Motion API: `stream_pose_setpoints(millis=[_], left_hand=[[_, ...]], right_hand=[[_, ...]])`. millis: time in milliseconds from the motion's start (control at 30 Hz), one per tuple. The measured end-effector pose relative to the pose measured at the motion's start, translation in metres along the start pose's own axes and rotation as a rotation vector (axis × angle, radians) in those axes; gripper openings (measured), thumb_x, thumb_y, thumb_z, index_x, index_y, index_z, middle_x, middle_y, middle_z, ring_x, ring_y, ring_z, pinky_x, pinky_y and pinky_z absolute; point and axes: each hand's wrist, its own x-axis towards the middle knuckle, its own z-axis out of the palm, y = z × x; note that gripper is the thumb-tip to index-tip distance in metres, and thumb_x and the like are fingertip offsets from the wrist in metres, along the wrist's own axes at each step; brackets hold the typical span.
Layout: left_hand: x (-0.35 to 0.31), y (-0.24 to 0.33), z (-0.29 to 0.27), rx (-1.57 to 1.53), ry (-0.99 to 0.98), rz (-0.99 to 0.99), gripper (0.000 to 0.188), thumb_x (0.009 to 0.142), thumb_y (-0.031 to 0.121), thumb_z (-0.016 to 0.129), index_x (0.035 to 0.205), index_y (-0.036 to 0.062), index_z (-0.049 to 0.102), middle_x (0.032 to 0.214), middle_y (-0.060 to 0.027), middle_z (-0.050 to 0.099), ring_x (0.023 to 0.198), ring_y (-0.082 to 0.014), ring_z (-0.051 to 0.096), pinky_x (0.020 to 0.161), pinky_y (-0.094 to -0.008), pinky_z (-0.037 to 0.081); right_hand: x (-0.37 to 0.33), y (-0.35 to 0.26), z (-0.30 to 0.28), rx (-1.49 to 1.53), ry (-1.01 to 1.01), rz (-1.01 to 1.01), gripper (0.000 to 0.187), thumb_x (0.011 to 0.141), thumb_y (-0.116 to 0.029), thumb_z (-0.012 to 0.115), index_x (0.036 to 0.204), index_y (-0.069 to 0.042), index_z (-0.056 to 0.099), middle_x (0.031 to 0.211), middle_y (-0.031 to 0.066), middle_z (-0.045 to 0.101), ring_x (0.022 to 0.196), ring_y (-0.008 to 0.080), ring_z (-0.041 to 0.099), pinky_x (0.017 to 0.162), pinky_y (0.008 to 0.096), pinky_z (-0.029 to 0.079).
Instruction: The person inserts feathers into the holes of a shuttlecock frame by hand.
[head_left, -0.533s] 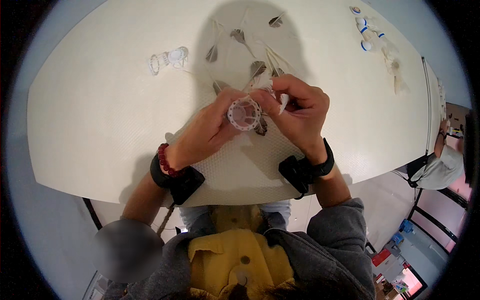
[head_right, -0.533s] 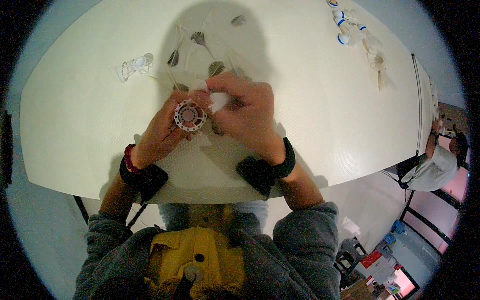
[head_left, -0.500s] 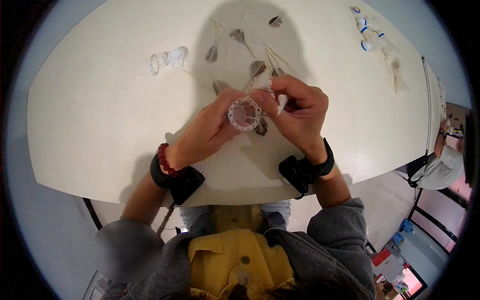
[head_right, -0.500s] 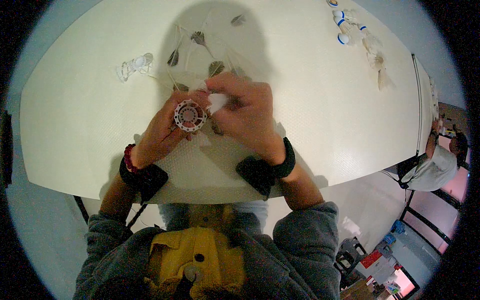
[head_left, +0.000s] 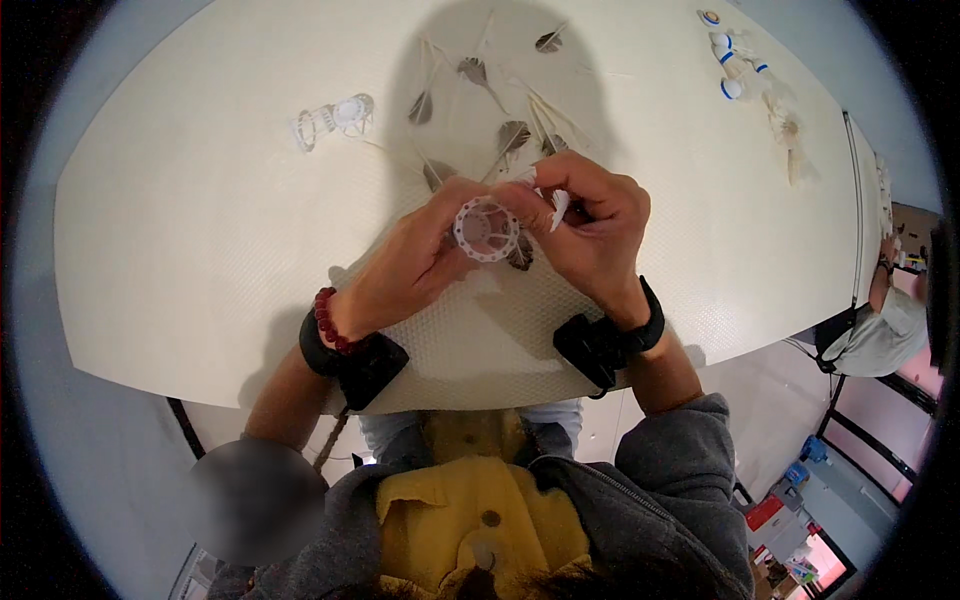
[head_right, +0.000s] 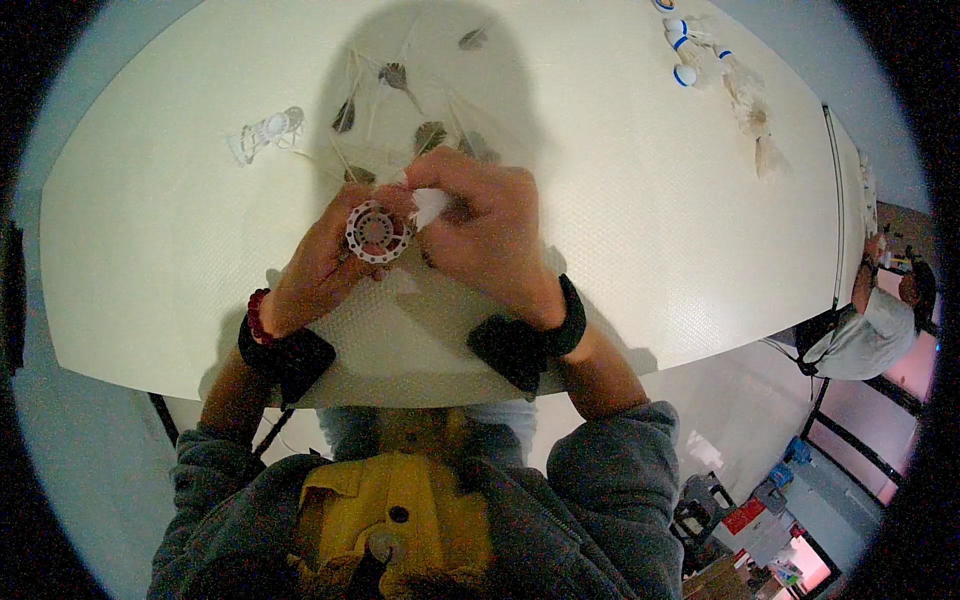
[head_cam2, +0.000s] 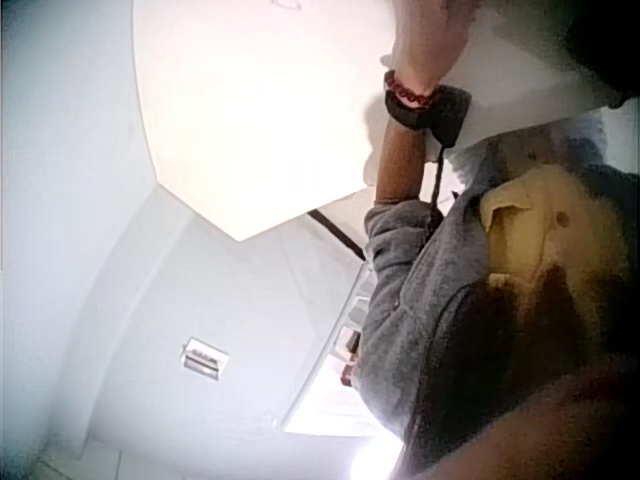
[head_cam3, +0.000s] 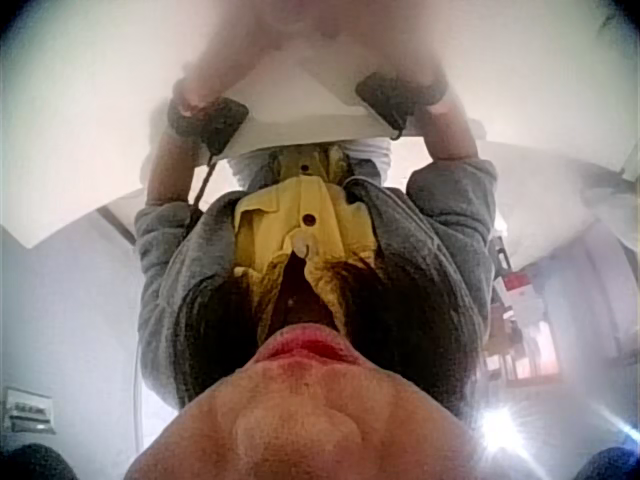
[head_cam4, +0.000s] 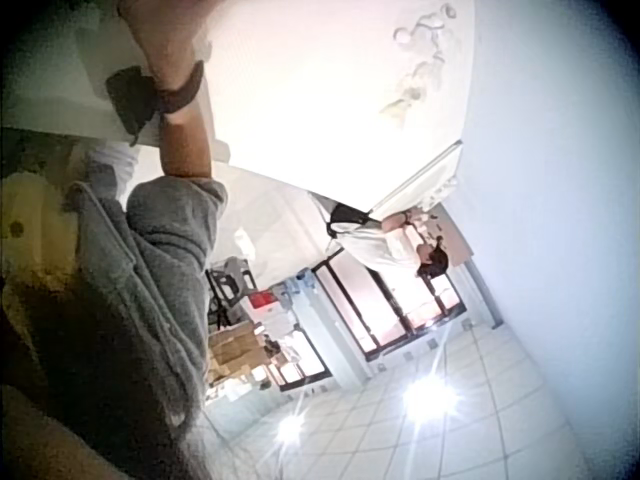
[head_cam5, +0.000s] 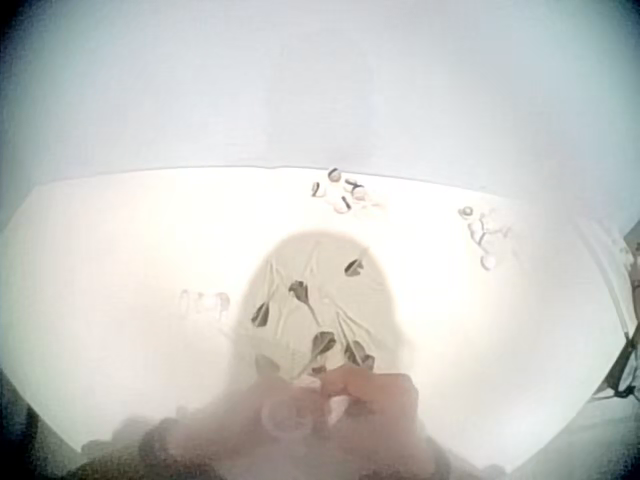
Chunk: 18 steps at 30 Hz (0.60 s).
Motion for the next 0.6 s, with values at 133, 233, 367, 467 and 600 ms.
stream_pose_setpoints(millis=[133, 233, 367, 467, 600], left_hand=[[-0.002, 0.0, -0.001, 0.03, -0.03, -0.056, 0.034, 0.084, 0.0, 0.048, 0.117, 0.0033, 0.041, 0.094, -0.0131, 0.058, 0.083, -0.023, 0.06, 0.07, -0.0315, 0.046], [-0.004, -0.004, -0.001, -0.006, -0.022, -0.034, 0.036, 0.083, -0.001, 0.047, 0.118, 0.0035, 0.04, 0.094, -0.0136, 0.058, 0.082, -0.0232, 0.06, 0.07, -0.0319, 0.046], [-0.003, -0.001, -0.002, -0.007, -0.051, -0.074, 0.038, 0.082, 0.0, 0.049, 0.119, 0.0029, 0.039, 0.095, -0.0135, 0.058, 0.082, -0.0225, 0.059, 0.07, -0.0319, 0.046], [-0.002, -0.004, -0.002, -0.017, -0.051, -0.048, 0.039, 0.083, 0.0, 0.05, 0.12, 0.0027, 0.039, 0.095, -0.012, 0.057, 0.083, -0.0205, 0.058, 0.071, -0.0313, 0.046], [-0.008, 0.0, -0.002, -0.132, 0.061, -0.196, 0.037, 0.085, 0.004, 0.052, 0.119, 0.0015, 0.039, 0.093, -0.0094, 0.055, 0.084, -0.0155, 0.055, 0.073, -0.0283, 0.045]], right_hand=[[-0.002, 0.001, 0.002, 0.033, -0.018, -0.037, 0.013, 0.075, -0.008, 0.072, 0.07, -0.002, 0.061, 0.06, -0.0023, 0.054, 0.049, 0.0007, 0.04, 0.041, 0.0169, 0.027], [0.0, 0.002, 0.0, 0.03, -0.058, -0.017, 0.014, 0.074, -0.008, 0.072, 0.07, -0.001, 0.061, 0.061, -0.0022, 0.054, 0.049, 0.0006, 0.039, 0.042, 0.017, 0.027], [0.002, 0.001, -0.005, 0.07, -0.126, 0.076, 0.015, 0.074, -0.008, 0.073, 0.072, 0.0, 0.061, 0.061, -0.003, 0.051, 0.05, -0.0004, 0.037, 0.042, 0.0165, 0.025], [0.001, 0.006, -0.003, 0.157, -0.128, 0.148, 0.017, 0.071, -0.007, 0.075, 0.08, -0.002, 0.062, 0.061, -0.004, 0.05, 0.052, -0.0014, 0.038, 0.042, 0.0159, 0.024], [0.009, -0.005, -0.005, 0.202, -0.137, 0.261, 0.017, 0.08, -0.012, 0.065, 0.093, -0.002, 0.059, 0.06, -0.0054, 0.045, 0.05, -0.0009, 0.035, 0.043, 0.0159, 0.023]])
